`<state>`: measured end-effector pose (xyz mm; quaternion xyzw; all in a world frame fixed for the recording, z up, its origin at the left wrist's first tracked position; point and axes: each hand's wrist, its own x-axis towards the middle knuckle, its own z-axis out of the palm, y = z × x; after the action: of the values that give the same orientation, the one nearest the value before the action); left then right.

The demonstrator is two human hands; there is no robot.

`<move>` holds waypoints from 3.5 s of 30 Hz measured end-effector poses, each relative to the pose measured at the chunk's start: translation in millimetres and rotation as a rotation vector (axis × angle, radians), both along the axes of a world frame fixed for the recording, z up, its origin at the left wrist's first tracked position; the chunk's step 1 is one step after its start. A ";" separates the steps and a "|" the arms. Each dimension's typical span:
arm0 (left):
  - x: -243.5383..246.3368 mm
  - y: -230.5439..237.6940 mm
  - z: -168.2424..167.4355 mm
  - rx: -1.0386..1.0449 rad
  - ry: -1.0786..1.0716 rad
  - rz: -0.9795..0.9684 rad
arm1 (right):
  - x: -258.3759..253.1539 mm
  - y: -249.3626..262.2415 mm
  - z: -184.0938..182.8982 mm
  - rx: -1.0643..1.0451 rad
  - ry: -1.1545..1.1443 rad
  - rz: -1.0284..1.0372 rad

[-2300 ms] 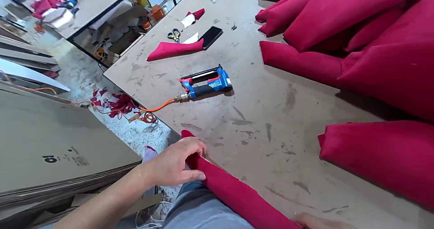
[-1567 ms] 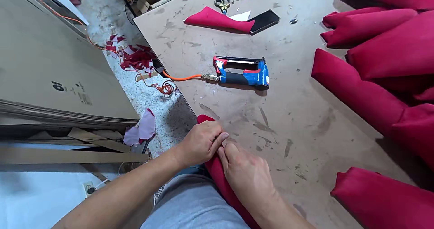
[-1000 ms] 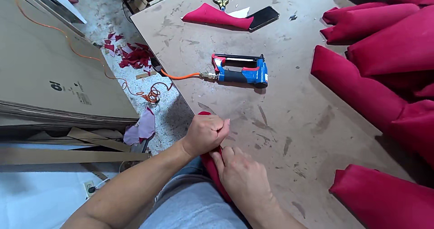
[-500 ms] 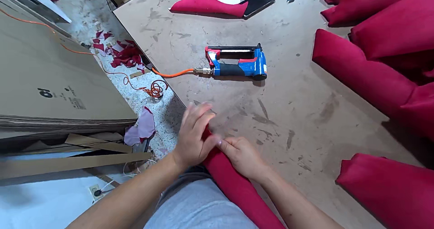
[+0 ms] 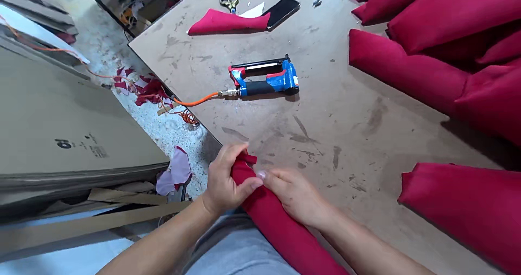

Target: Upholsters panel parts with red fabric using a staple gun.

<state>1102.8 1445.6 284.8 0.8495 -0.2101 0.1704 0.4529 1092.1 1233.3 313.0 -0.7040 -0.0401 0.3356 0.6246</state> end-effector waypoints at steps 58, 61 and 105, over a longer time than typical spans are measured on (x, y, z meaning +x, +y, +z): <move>215.8 -61.9 143.9 0.697 1.273 -0.167 | 21.4 32.2 -56.7 -0.068 -0.269 0.341; 169.1 -32.3 186.2 0.657 1.668 -0.172 | 16.2 34.5 -63.4 -0.025 -0.358 0.245; 130.2 -60.1 182.8 0.720 1.895 -0.290 | -40.2 -20.0 -52.4 0.056 -0.022 0.167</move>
<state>1233.0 1385.6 467.6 0.6870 0.0950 -0.7008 0.1669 1051.9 1213.3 260.6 -0.6843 -0.1149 0.3773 0.6134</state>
